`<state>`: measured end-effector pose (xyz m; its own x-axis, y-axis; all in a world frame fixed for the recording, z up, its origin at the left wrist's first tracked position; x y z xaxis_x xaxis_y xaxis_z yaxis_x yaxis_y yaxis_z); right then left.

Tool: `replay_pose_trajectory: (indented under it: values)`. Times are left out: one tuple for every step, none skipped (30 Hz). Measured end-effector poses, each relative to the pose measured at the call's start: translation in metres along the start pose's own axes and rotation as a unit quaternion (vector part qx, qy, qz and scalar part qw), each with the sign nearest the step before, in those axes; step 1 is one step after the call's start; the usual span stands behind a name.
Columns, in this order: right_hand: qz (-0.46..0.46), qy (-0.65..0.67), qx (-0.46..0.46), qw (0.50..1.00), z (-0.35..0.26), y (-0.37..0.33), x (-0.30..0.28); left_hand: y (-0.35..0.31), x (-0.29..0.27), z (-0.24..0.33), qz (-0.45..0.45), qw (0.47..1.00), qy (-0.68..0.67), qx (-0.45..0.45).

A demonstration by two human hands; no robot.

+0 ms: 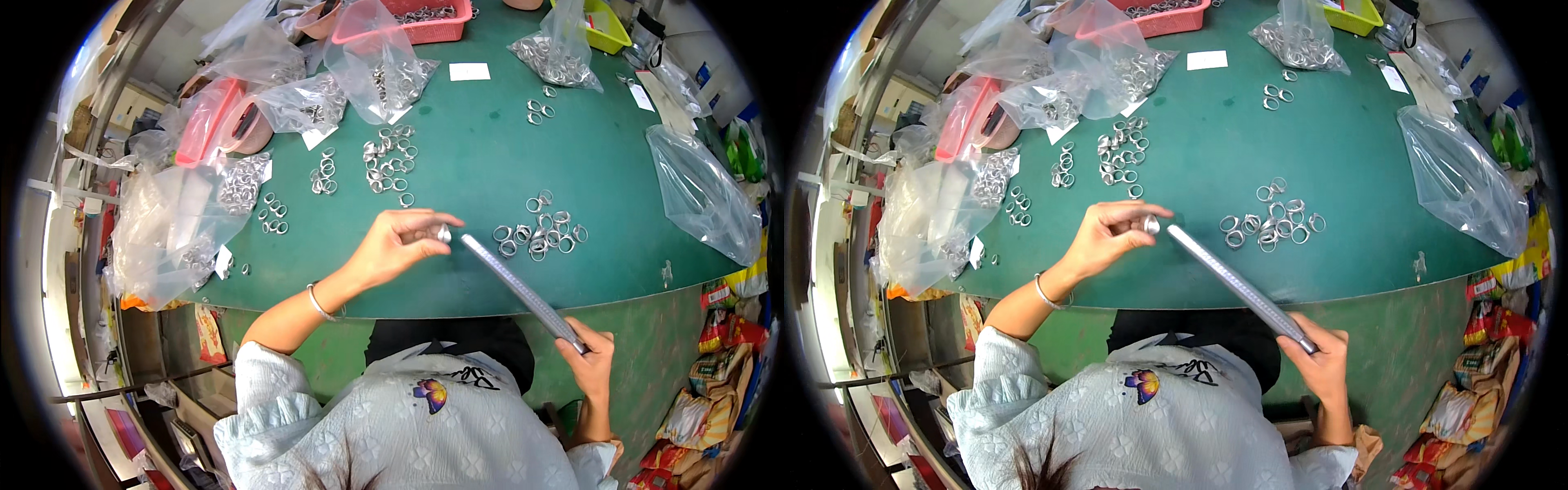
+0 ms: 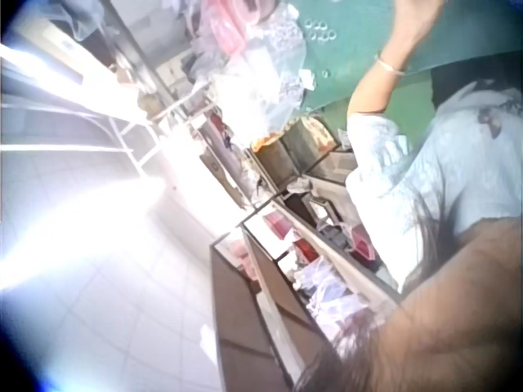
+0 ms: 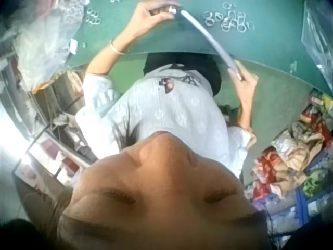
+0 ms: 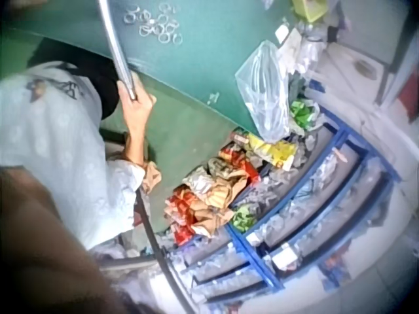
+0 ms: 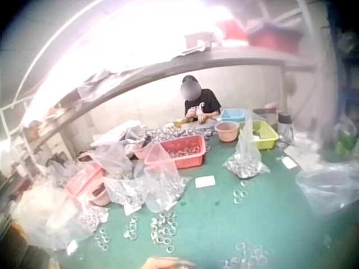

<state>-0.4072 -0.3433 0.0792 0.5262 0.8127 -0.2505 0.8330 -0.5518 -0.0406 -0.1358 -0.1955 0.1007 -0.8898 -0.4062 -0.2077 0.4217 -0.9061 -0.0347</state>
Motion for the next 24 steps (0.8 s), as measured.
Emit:
replay_pose_trajectory:
  values:
    - [-0.007,0.005,-0.003,1.0,-0.001,0.0,0.002,-0.001,0.004,0.008,-0.011,0.999,0.032,0.02]
    - [-0.015,0.011,-0.006,1.0,-0.003,0.0,0.004,-0.001,0.008,0.006,-0.027,0.994,0.082,0.062]
    - [-0.023,0.016,-0.009,1.0,-0.005,0.001,0.006,-0.002,0.011,0.004,-0.043,0.985,0.131,0.104]
    - [-0.027,0.012,-0.012,0.999,-0.006,0.002,0.007,-0.001,0.017,0.005,-0.052,0.988,0.097,0.106]
    - [-0.032,0.008,-0.016,0.999,-0.008,0.002,0.007,-0.001,0.022,0.004,-0.06,0.997,0.011,0.043]
    - [-0.036,0.004,-0.019,0.999,-0.01,0.003,0.008,-0.003,0.026,0.003,-0.067,0.995,-0.075,-0.022]
    - [-0.041,0.009,-0.027,0.999,-0.011,0.004,0.01,-0.004,0.031,0.002,-0.072,0.981,-0.157,-0.085]
    - [-0.045,0.013,-0.036,0.998,-0.012,0.005,0.012,-0.005,0.036,0.0,-0.095,0.984,-0.141,-0.057]
    - [-0.049,0.017,-0.044,0.998,-0.014,0.004,0.013,-0.005,0.043,-0.001,-0.117,0.985,-0.125,-0.028]
    - [-0.052,0.018,-0.043,0.998,-0.015,0.005,0.014,-0.007,0.049,0.005,-0.152,0.984,-0.092,0.002]
    - [-0.056,0.018,-0.042,0.997,-0.017,0.005,0.015,-0.009,0.057,0.004,-0.146,0.984,-0.088,0.048]
    - [-0.06,0.019,-0.041,0.997,-0.019,0.005,0.016,-0.011,0.06,0.003,-0.134,0.983,-0.125,0.023]
    - [-0.053,0.018,-0.05,0.997,-0.02,0.004,0.016,-0.012,0.062,0.003,-0.124,0.979,-0.162,-0.002]
    - [-0.046,0.017,-0.058,0.997,-0.021,0.003,0.016,-0.012,0.063,0.002,-0.126,0.976,-0.174,-0.007]
    - [-0.039,0.016,-0.067,0.997,-0.021,0.003,0.016,-0.012,0.064,0.001,-0.129,0.974,-0.187,-0.012]
    - [-0.039,0.013,-0.064,0.997,-0.022,0.002,0.016,-0.011,0.065,0.0,-0.132,0.971,-0.198,-0.016]
    - [-0.04,0.01,-0.061,0.997,-0.022,0.002,0.017,-0.012,0.065,0.001,-0.134,0.972,-0.195,-0.017]
    - [-0.041,0.007,-0.058,0.997,-0.022,0.001,0.017,-0.013,0.064,0.001,-0.135,0.972,-0.192,-0.018]
    - [-0.04,0.004,-0.062,0.997,-0.022,0.001,0.017,-0.013,0.064,0.002,-0.136,0.973,-0.188,-0.019]
    - [-0.039,0.001,-0.066,0.997,-0.021,0.0,0.017,-0.014,0.064,0.002,-0.135,0.973,-0.185,-0.012]
    - [-0.039,-0.002,-0.07,0.997,-0.02,0.0,0.018,-0.014,0.064,0.003,-0.133,0.974,-0.183,-0.005]
    - [-0.038,-0.001,-0.074,0.997,-0.019,-0.001,0.018,-0.014,0.064,0.004,-0.132,0.974,-0.182,0.002]
    - [-0.037,-0.001,-0.079,0.996,-0.019,-0.001,0.018,-0.014,0.064,0.005,-0.136,0.975,-0.178,-0.01]
    - [-0.036,0.0,-0.083,0.996,-0.018,-0.001,0.018,-0.015,0.063,0.007,-0.139,0.975,-0.173,-0.022]
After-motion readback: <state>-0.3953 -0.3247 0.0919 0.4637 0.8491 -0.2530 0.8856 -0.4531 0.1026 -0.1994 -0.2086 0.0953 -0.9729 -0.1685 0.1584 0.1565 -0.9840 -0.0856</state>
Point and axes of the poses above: each hand's wrist, its own y-axis towards the middle knuckle, its own x-axis out of the palm, z = x × y, the point moved 3 cm from there along y, towards the middle knuckle, and after that the axes turned 4 degrees about y, right-handed, at the moved point
